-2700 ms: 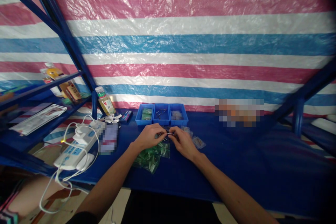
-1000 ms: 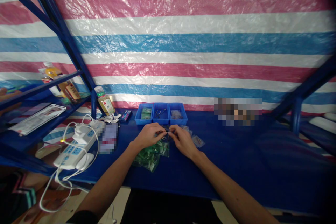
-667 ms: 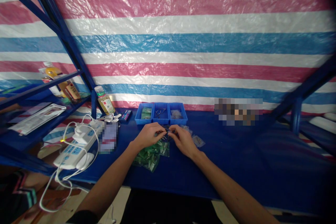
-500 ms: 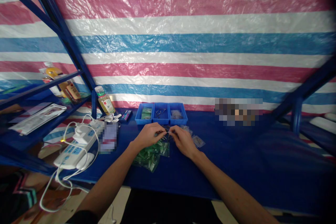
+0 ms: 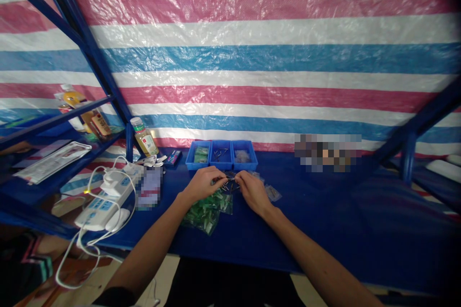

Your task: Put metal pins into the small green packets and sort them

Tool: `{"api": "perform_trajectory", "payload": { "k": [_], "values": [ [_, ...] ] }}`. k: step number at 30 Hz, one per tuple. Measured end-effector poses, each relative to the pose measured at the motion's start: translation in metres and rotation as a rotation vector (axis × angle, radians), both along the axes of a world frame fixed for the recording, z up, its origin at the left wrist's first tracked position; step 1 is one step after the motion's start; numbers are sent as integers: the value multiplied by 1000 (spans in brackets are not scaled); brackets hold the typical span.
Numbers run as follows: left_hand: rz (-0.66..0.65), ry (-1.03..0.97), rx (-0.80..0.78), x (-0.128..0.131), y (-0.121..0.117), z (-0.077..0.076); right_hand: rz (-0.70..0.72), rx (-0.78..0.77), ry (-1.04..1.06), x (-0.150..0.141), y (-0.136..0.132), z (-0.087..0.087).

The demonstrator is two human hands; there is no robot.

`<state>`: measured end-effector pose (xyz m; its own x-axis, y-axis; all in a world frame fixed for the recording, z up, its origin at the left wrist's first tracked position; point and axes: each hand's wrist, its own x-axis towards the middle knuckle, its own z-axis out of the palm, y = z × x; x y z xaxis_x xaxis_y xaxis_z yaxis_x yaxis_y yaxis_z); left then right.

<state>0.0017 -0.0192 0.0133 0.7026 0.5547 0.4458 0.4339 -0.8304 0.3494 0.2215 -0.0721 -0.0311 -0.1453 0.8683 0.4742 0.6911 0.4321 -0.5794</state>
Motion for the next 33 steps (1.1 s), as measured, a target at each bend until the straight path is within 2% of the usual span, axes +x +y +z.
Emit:
{"api": "perform_trajectory", "payload": {
  "k": [11,22,29,33],
  "values": [
    [24,-1,-12,-2,1,-2,56,29,71,1,2,-4],
    [-9,13,-6,1,-1,-4,128,22,91,0,-1,-3],
    [-38,14,2,3,-4,-1,117,21,76,-1,-1,0],
    [-32,2,-4,3,-3,-1,44,13,39,-1,-1,1]
  ]
}}
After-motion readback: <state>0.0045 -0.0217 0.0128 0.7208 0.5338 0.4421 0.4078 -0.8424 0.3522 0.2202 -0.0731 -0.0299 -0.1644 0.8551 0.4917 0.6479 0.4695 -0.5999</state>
